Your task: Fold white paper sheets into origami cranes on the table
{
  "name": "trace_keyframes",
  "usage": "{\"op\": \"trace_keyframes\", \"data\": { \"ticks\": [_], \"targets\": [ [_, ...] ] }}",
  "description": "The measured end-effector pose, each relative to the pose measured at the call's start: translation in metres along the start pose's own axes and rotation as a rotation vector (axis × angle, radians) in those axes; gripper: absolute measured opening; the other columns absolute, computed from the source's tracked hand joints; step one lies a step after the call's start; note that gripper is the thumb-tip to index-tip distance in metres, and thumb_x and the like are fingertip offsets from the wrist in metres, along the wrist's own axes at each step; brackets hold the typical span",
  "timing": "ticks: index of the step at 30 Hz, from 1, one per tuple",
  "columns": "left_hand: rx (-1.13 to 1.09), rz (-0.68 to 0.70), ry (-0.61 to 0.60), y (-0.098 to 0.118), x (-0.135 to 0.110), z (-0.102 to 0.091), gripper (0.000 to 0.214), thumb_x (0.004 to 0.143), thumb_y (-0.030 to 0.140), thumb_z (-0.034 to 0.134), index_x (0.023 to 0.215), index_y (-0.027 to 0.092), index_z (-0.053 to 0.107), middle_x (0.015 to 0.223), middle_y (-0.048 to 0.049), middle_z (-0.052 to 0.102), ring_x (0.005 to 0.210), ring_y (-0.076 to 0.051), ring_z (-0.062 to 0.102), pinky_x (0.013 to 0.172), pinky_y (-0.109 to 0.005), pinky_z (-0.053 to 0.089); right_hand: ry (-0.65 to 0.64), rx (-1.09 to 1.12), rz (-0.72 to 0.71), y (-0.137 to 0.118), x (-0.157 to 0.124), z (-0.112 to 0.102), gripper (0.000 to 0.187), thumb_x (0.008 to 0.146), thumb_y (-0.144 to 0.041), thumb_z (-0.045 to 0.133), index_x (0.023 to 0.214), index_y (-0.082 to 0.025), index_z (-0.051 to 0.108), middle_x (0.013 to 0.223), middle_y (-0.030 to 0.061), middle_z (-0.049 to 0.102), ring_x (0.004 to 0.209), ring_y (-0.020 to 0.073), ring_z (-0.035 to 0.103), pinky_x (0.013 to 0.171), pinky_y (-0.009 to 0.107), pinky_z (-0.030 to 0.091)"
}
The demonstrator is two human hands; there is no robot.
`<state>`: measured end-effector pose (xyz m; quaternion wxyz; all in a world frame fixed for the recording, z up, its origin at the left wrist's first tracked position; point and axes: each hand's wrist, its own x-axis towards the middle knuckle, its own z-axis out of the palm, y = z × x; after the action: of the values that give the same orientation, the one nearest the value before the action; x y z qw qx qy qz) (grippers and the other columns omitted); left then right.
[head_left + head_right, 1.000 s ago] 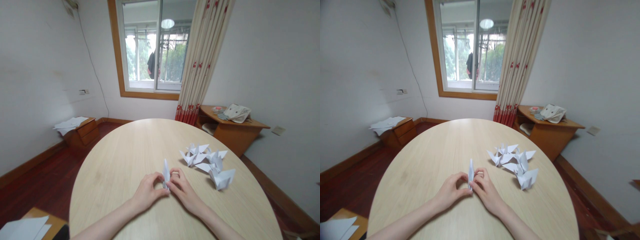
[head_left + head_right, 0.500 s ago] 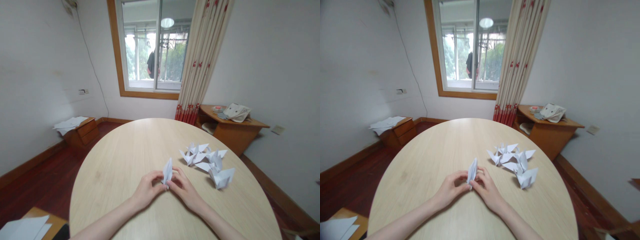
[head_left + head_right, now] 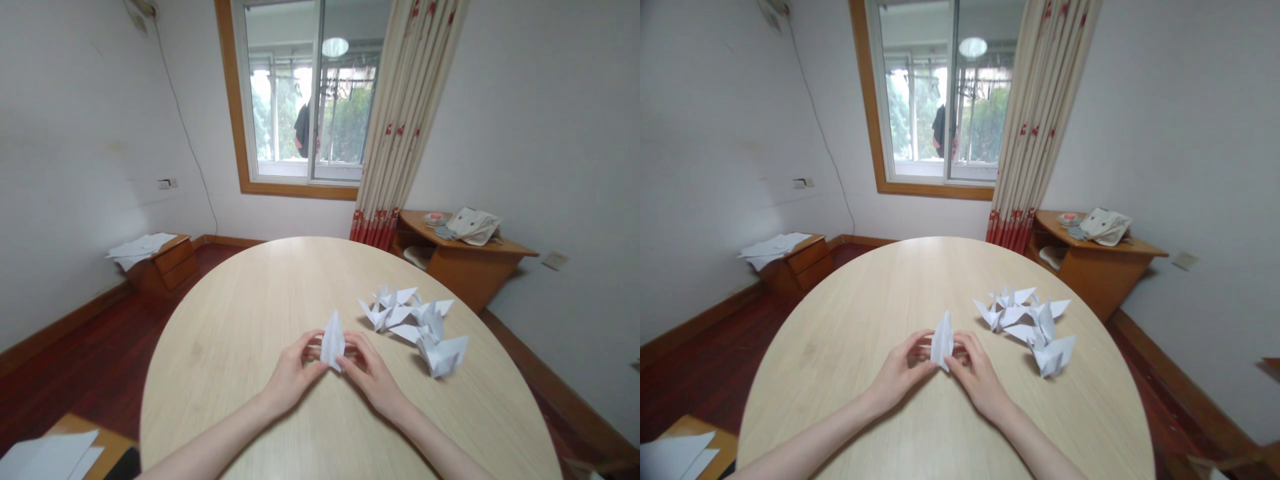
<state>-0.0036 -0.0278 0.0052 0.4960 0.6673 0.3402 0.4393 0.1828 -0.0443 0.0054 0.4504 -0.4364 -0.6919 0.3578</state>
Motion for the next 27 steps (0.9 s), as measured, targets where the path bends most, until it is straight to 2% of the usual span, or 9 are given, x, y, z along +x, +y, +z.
{"op": "trace_keyframes", "data": {
  "ticks": [4,7,10,15,22,27],
  "targets": [
    [0.0,-0.021,0.056,-0.0065,0.0006,-0.0004,0.058,0.075,0.021,0.068,0.128,0.019,0.044,0.103,-0.006,0.067,0.082,-0.016,0.066,0.081,-0.034,0.052,0.023,0.045,0.064,0.0053,-0.0014,0.0015,0.032,0.086,-0.037,0.057,0.113,-0.022,0.051,0.106,0.0066,0.058,0.09,0.0201,0.06,0.077,0.033,0.05],
    [0.013,-0.03,0.065,-0.0071,0.0007,-0.0013,0.06,0.073,0.02,0.067,0.128,0.017,0.044,0.098,-0.0048,0.065,0.079,-0.016,0.064,0.08,-0.033,0.05,0.015,0.128,0.09,0.0085,-0.0027,0.0026,0.04,0.085,-0.039,0.058,0.119,-0.022,0.044,0.104,0.0059,0.057,0.083,0.0178,0.061,0.073,0.032,0.051],
    [0.027,-0.042,0.064,-0.0038,0.0004,-0.0017,0.053,0.074,0.021,0.066,0.124,0.016,0.049,0.092,-0.0035,0.064,0.076,-0.015,0.062,0.077,-0.031,0.049,0.017,0.168,0.075,0.0098,-0.0028,0.0029,0.045,0.085,-0.038,0.059,0.124,-0.023,0.041,0.11,0.0068,0.053,0.081,0.0156,0.06,0.073,0.031,0.051],
    [0.067,-0.064,0.058,0.0001,0.0,-0.0021,0.038,0.079,0.028,0.063,0.114,0.014,0.059,0.085,-0.0027,0.062,0.072,-0.015,0.058,0.071,-0.028,0.046,-0.007,0.152,0.071,0.0094,-0.0019,0.0018,0.047,0.086,-0.037,0.058,0.127,-0.022,0.042,0.108,0.0065,0.052,0.077,0.0143,0.059,0.07,0.031,0.05],
    [0.092,-0.059,0.056,-0.002,0.0001,-0.0041,0.032,0.086,0.038,0.056,0.106,0.015,0.061,0.082,-0.0034,0.063,0.074,-0.017,0.059,0.07,-0.027,0.045,-0.016,0.115,0.087,0.007,-0.0029,0.002,0.05,0.083,-0.036,0.061,0.128,-0.019,0.047,0.103,0.0053,0.055,0.071,0.0134,0.06,0.068,0.03,0.049],
    [0.146,-0.062,0.033,-0.0001,-0.0019,-0.0043,0.029,0.086,0.04,0.055,0.1,0.016,0.06,0.078,-0.0028,0.064,0.071,-0.017,0.058,0.067,-0.026,0.043,-0.021,0.076,0.105,0.0076,-0.0031,0.001,0.046,0.083,-0.039,0.061,0.122,-0.017,0.054,0.096,0.0048,0.061,0.072,0.0157,0.06,0.072,0.032,0.051]
  ]
}}
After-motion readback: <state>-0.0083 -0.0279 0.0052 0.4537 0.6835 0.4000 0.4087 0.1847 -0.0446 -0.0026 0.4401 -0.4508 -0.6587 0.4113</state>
